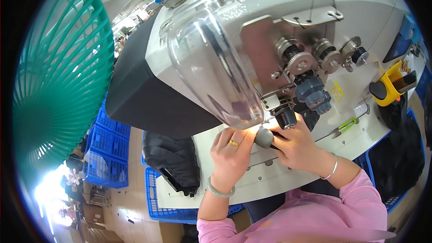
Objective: Stitching components of a black shoe upper together using an industrial sewing machine.
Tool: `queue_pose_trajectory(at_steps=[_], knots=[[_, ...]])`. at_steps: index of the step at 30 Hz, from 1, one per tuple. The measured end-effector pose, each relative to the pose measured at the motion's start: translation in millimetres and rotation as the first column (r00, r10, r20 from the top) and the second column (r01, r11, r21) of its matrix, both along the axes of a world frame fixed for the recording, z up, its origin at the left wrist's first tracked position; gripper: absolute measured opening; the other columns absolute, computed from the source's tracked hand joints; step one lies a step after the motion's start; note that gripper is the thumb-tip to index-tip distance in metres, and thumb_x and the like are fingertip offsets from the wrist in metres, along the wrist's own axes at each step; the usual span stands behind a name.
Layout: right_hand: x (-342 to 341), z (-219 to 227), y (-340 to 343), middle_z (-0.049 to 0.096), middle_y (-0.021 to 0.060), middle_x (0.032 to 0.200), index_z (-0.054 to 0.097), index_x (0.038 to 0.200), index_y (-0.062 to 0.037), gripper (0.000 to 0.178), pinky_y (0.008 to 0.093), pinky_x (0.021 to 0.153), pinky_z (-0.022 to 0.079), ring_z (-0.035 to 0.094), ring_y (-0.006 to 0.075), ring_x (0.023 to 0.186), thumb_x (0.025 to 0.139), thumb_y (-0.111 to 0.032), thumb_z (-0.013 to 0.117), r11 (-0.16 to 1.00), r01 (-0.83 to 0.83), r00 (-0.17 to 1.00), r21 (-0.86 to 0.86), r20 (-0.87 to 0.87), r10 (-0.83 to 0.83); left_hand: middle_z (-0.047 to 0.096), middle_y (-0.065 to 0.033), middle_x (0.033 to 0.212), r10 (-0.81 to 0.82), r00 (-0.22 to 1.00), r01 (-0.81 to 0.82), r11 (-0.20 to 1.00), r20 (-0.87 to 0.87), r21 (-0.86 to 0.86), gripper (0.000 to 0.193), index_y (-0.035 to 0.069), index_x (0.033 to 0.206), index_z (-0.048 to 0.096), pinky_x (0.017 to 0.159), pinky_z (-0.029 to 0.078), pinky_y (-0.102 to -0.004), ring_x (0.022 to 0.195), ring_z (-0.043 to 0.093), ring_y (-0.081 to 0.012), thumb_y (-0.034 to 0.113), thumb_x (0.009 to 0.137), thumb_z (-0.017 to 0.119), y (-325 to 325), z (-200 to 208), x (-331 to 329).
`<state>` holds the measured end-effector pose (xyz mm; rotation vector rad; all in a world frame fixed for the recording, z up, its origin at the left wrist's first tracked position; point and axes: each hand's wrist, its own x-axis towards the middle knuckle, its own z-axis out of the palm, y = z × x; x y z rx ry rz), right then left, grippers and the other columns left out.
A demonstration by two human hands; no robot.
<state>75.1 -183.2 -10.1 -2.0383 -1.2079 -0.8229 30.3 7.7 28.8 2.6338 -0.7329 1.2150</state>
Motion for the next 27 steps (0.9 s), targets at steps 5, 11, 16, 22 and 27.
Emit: queue_pose_trajectory(at_steps=[5,11,16,22,27], knots=[[2.7,1.5,-3.0,0.064,0.0062,0.116,0.068,0.098,-0.0101,0.039,0.0453,0.089,0.04,0.059,0.0277,0.103,0.06,0.0,0.065,0.998,-0.004,0.998,0.067,-0.064,0.008,0.065,-0.0072,0.102,-0.002,1.0,0.002,1.0,-0.03,-0.005,0.034,0.005,0.098,0.069,0.083,0.053,-0.0415,0.097,0.064,-0.0295,-0.004,0.065,0.07,-4.9,5.6,-3.6],[3.8,12.5,-13.7,0.067,0.0041,0.111,0.07,0.099,-0.0115,0.046,0.0439,0.083,0.043,0.061,0.0274,0.098,0.055,0.002,0.062,0.995,-0.007,0.996,-0.103,-0.088,-0.002,0.065,-0.0075,0.103,0.029,0.996,-0.033,0.998,-0.086,-0.048,0.033,0.004,0.098,0.069,0.082,0.055,-0.0401,0.097,0.066,-0.0293,-0.005,0.066,0.071,-8.7,7.0,-8.2],[6.9,14.9,-12.1,0.06,0.0034,0.103,0.068,0.098,-0.0125,0.043,0.0419,0.081,0.044,0.058,0.0267,0.094,0.056,-0.002,0.064,0.995,-0.007,1.0,-0.099,0.002,0.008,0.066,-0.0083,0.101,0.05,0.992,-0.056,0.997,-0.117,-0.046,0.031,0.002,0.098,0.069,0.079,0.057,-0.0362,0.096,0.069,-0.0294,-0.005,0.069,0.072,-9.8,6.7,-10.9],[9.0,13.4,-12.2,0.054,0.0032,0.097,0.066,0.099,-0.0136,0.043,0.0405,0.079,0.044,0.055,0.0257,0.092,0.056,-0.004,0.067,0.996,-0.007,0.999,-0.092,0.039,0.01,0.066,-0.0085,0.101,0.027,0.991,-0.034,0.998,-0.129,-0.052,0.029,0.001,0.098,0.069,0.08,0.058,-0.0361,0.099,0.07,-0.0298,-0.006,0.071,0.072,-9.3,6.1,-8.5],[11.5,10.8,-12.8,0.053,0.0033,0.095,0.065,0.1,-0.0142,0.045,0.0406,0.079,0.044,0.055,0.0255,0.092,0.056,-0.003,0.067,0.996,-0.01,0.999,-0.086,0.038,0.013,0.058,-0.0063,0.093,0.038,0.994,-0.042,0.998,-0.101,-0.037,0.03,0.005,0.097,0.068,0.075,0.057,-0.0326,0.093,0.066,-0.0243,-0.002,0.068,0.066,-9.1,2.3,-5.9]])
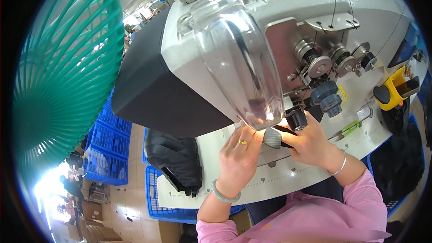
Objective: Stitching components of a black shoe upper together using an industrial sewing machine.
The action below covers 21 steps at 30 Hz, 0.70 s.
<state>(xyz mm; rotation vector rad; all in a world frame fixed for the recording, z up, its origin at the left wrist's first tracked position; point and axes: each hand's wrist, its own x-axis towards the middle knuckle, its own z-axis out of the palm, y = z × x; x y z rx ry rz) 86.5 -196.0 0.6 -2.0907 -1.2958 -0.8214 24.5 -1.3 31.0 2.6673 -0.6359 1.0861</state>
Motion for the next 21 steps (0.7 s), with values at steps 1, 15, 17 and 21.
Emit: queue_pose_trajectory(at_steps=[1,15,17,21], knots=[[0.4,-0.7,0.2,0.053,0.0033,0.095,0.065,0.099,-0.0143,0.044,0.0405,0.079,0.044,0.055,0.0256,0.091,0.057,-0.003,0.067,1.0,0.0,1.0,0.002,-0.009,0.0,0.058,-0.0063,0.093,-0.008,1.0,0.008,1.0,0.012,-0.004,0.03,0.005,0.097,0.068,0.075,0.057,-0.0326,0.093,0.066,-0.0243,-0.002,0.068,0.066,0.0,-0.7,-0.4],[-7.4,15.7,1.7,0.063,0.0082,0.117,0.069,0.112,-0.0118,0.041,0.0437,0.089,0.04,0.058,0.0292,0.109,0.071,-0.008,0.074,1.0,-0.012,0.975,0.0,-0.222,0.012,0.067,-0.0077,0.084,0.033,0.989,-0.088,0.917,-0.145,-0.388,0.013,0.004,0.088,0.069,0.071,0.054,-0.0363,0.084,0.068,-0.0286,0.001,0.075,0.069,2.5,2.6,7.7],[-7.1,16.2,1.6,0.064,0.0083,0.117,0.069,0.113,-0.0118,0.042,0.0434,0.088,0.04,0.058,0.029,0.108,0.072,-0.007,0.073,1.0,-0.024,0.972,-0.018,-0.234,0.019,0.066,-0.009,0.08,0.011,0.98,-0.101,0.887,-0.198,-0.45,0.012,0.004,0.087,0.069,0.069,0.053,-0.0359,0.079,0.066,-0.0287,0.001,0.076,0.071,3.0,3.1,6.8],[-6.1,13.0,0.6,0.063,0.0083,0.117,0.07,0.104,-0.0107,0.039,0.0447,0.085,0.041,0.059,0.0289,0.106,0.066,-0.004,0.072,0.999,-0.02,0.984,-0.044,-0.175,0.012,0.068,-0.0082,0.088,0.016,1.0,-0.014,0.979,0.011,-0.205,0.022,0.004,0.093,0.071,0.071,0.054,-0.0348,0.081,0.065,-0.0265,-0.003,0.072,0.071,-2.7,-0.6,1.3]])
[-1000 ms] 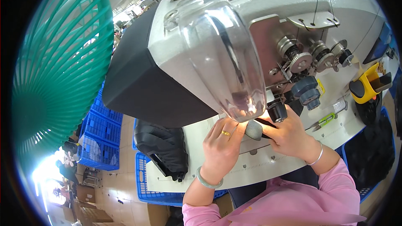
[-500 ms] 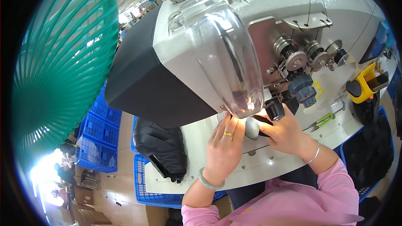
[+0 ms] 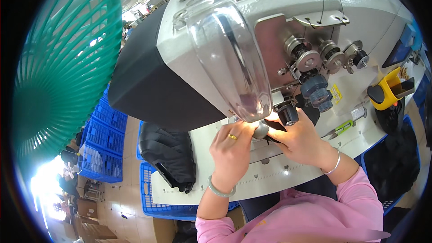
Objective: Stitching components of a black shoe upper together using an industrial sewing machine.
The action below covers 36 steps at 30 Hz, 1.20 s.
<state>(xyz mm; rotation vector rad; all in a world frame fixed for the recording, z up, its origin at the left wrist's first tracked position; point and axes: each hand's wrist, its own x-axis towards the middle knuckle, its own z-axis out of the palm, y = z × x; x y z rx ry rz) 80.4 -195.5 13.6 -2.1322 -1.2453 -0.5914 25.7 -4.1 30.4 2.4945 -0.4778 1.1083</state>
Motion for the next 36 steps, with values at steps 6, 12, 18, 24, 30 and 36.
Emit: queue_pose_trajectory(at_steps=[6,12,18,24,30,36], knots=[[-0.3,-4.8,-2.6,0.059,0.0091,0.11,0.067,0.101,-0.0087,0.041,0.0452,0.086,0.042,0.056,0.0301,0.102,0.06,-0.002,0.068,0.999,0.004,0.994,-0.037,0.108,0.0,0.068,-0.0061,0.101,0.063,0.996,-0.071,0.985,0.061,0.154,0.034,0.006,0.098,0.071,0.071,0.056,-0.0336,0.086,0.065,-0.0249,-0.006,0.066,0.07,-5.8,-4.6,-5.7],[1.9,-6.3,-2.1,0.056,0.0078,0.103,0.065,0.109,-0.0081,0.047,0.0428,0.09,0.043,0.053,0.0293,0.099,0.062,-0.003,0.065,1.0,-0.004,0.99,-0.021,0.141,0.007,0.068,-0.0063,0.102,0.054,0.998,-0.061,0.982,0.043,0.177,0.033,0.005,0.099,0.071,0.072,0.056,-0.033,0.086,0.065,-0.0246,-0.006,0.068,0.069,-5.5,-2.2,-5.8],[2.1,-7.7,-0.5,0.057,0.0076,0.104,0.065,0.109,-0.0077,0.044,0.0412,0.088,0.044,0.053,0.0293,0.1,0.066,-0.004,0.063,1.0,0.009,0.989,-0.011,0.15,-0.007,0.062,-0.0072,0.105,0.061,0.998,-0.064,0.969,0.02,0.239,0.036,0.004,0.102,0.066,0.072,0.056,-0.0311,0.093,0.063,-0.0234,-0.001,0.067,0.064,-5.5,0.3,-4.8],[-1.7,-11.0,6.6,0.059,0.009,0.108,0.066,0.105,-0.0054,0.037,0.0437,0.091,0.045,0.053,0.0303,0.105,0.069,-0.006,0.063,0.998,0.037,0.981,0.043,0.187,-0.044,0.058,-0.0081,0.11,0.089,0.996,-0.082,0.961,-0.013,0.266,0.034,0.002,0.102,0.064,0.071,0.056,-0.0305,0.093,0.063,-0.0238,-0.001,0.068,0.064,-6.9,0.5,-4.6],[1.4,-17.0,6.3,0.06,0.0103,0.114,0.066,0.106,-0.0045,0.038,0.0478,0.096,0.045,0.054,0.0315,0.111,0.068,-0.006,0.066,0.995,0.023,0.979,0.098,0.197,-0.042,0.061,-0.0081,0.108,0.121,0.99,-0.14,0.932,0.079,0.334,0.032,0.003,0.101,0.067,0.074,0.056,-0.0324,0.093,0.063,-0.0245,-0.001,0.07,0.063,-12.0,-5.5,-6.1],[6.7,-20.0,0.2,0.062,0.0092,0.117,0.066,0.108,-0.0041,0.046,0.0506,0.098,0.048,0.056,0.0312,0.114,0.063,-0.007,0.075,0.99,-0.049,0.978,0.134,0.209,0.02,0.068,-0.0066,0.101,0.043,0.999,-0.041,0.996,-0.017,0.081,0.029,0.004,0.1,0.07,0.076,0.056,-0.0343,0.086,0.066,-0.0238,0.002,0.071,0.069,0.7,0.3,-4.1]])
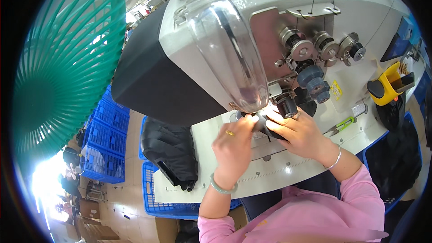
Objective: Stitching components of a black shoe upper together using an industrial sewing machine.
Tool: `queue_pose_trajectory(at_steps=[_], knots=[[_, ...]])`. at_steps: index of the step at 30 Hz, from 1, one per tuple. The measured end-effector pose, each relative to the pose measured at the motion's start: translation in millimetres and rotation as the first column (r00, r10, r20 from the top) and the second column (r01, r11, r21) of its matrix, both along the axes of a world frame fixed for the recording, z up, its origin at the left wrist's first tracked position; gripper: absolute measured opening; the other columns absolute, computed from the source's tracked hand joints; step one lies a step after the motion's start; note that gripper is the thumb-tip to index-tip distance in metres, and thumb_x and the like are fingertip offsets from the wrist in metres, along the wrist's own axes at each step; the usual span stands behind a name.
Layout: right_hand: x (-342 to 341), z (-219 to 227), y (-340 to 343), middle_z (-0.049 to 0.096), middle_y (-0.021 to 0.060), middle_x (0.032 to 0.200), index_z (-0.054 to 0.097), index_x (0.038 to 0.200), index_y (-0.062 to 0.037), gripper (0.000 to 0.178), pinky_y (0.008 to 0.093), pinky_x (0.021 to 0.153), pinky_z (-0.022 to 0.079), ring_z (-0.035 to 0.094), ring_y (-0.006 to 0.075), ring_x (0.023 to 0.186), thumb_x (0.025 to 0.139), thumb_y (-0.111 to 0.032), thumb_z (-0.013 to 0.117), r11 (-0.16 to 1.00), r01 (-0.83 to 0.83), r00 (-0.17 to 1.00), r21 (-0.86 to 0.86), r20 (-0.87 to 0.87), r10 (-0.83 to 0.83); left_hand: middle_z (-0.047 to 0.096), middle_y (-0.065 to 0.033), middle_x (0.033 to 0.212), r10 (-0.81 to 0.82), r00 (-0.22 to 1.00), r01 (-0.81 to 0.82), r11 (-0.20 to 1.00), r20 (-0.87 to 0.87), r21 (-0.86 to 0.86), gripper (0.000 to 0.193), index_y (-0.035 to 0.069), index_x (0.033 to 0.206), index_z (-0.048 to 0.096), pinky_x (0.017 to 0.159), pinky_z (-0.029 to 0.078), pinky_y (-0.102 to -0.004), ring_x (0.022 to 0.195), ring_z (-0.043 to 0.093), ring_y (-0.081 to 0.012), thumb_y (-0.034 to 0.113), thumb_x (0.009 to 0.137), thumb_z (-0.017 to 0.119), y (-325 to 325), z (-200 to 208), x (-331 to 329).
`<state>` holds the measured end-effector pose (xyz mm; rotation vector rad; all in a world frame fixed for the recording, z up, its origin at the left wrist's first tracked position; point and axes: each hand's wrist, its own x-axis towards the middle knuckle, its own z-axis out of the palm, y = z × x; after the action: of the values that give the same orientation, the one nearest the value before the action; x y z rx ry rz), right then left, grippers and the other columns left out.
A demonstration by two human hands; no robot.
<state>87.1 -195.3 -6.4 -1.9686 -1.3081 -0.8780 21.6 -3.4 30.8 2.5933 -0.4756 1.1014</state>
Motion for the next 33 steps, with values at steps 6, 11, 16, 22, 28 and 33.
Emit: queue_pose_trajectory(at_steps=[6,11,16,22,28,33], knots=[[-1.4,1.6,-0.5,0.063,0.0094,0.115,0.067,0.109,-0.003,0.046,0.0504,0.098,0.048,0.057,0.031,0.114,0.064,-0.006,0.075,1.0,0.021,1.0,-0.022,0.011,-0.021,0.069,-0.0076,0.097,0.047,0.994,-0.065,0.981,-0.097,-0.184,0.033,0.006,0.102,0.071,0.071,0.055,-0.034,0.08,0.066,-0.026,-0.004,0.071,0.07,-7.5,-6.3,-0.6],[-3.1,1.0,0.2,0.063,0.0102,0.116,0.067,0.109,-0.0018,0.047,0.05,0.099,0.047,0.056,0.0317,0.116,0.063,-0.006,0.076,0.999,0.035,0.999,-0.028,0.0,-0.035,0.068,-0.0073,0.099,0.057,0.994,-0.062,0.996,0.091,0.059,0.035,0.004,0.102,0.07,0.072,0.057,-0.0321,0.085,0.066,-0.0238,-0.003,0.069,0.067,-11.9,-12.1,-2.3],[-3.4,-0.5,0.2,0.063,0.0109,0.119,0.066,0.111,-0.0021,0.049,0.0504,0.101,0.045,0.055,0.0323,0.119,0.064,-0.006,0.077,1.0,0.014,0.998,-0.023,-0.063,-0.015,0.066,-0.0076,0.104,0.055,0.994,-0.064,0.994,0.09,0.09,0.036,0.004,0.102,0.07,0.074,0.057,-0.0317,0.09,0.066,-0.0239,-0.004,0.067,0.064,-12.3,-12.7,-2.1],[-7.6,-2.6,6.7,0.062,0.0103,0.115,0.066,0.112,-0.0036,0.05,0.0512,0.102,0.045,0.055,0.0325,0.116,0.064,-0.008,0.078,0.997,0.072,0.997,-0.007,-0.024,-0.073,0.063,-0.0085,0.108,0.07,0.997,-0.074,0.991,0.042,0.112,0.039,0.003,0.106,0.068,0.076,0.057,-0.032,0.094,0.065,-0.0251,-0.004,0.068,0.064,-11.6,-11.0,-1.7],[-11.8,-4.7,10.9,0.061,0.0102,0.116,0.064,0.113,-0.0029,0.049,0.0515,0.101,0.045,0.055,0.0324,0.114,0.068,-0.013,0.08,0.996,0.091,0.996,0.014,-0.025,-0.091,0.062,-0.0056,0.108,0.081,0.997,-0.082,0.992,0.015,0.099,0.041,0.006,0.107,0.067,0.069,0.054,-0.0345,0.084,0.063,-0.0252,-0.008,0.069,0.067,-11.4,-10.3,-2.7],[-12.7,-6.3,10.1,0.06,0.0123,0.12,0.062,0.116,-0.0027,0.052,0.0509,0.102,0.043,0.054,0.0337,0.114,0.069,-0.014,0.08,0.997,0.076,0.996,-0.014,-0.055,-0.076,0.062,-0.006,0.108,0.096,0.994,-0.103,0.987,0.059,0.125,0.039,0.006,0.106,0.068,0.071,0.055,-0.0337,0.085,0.064,-0.0251,-0.006,0.069,0.068,-12.1,-14.1,-3.3]])
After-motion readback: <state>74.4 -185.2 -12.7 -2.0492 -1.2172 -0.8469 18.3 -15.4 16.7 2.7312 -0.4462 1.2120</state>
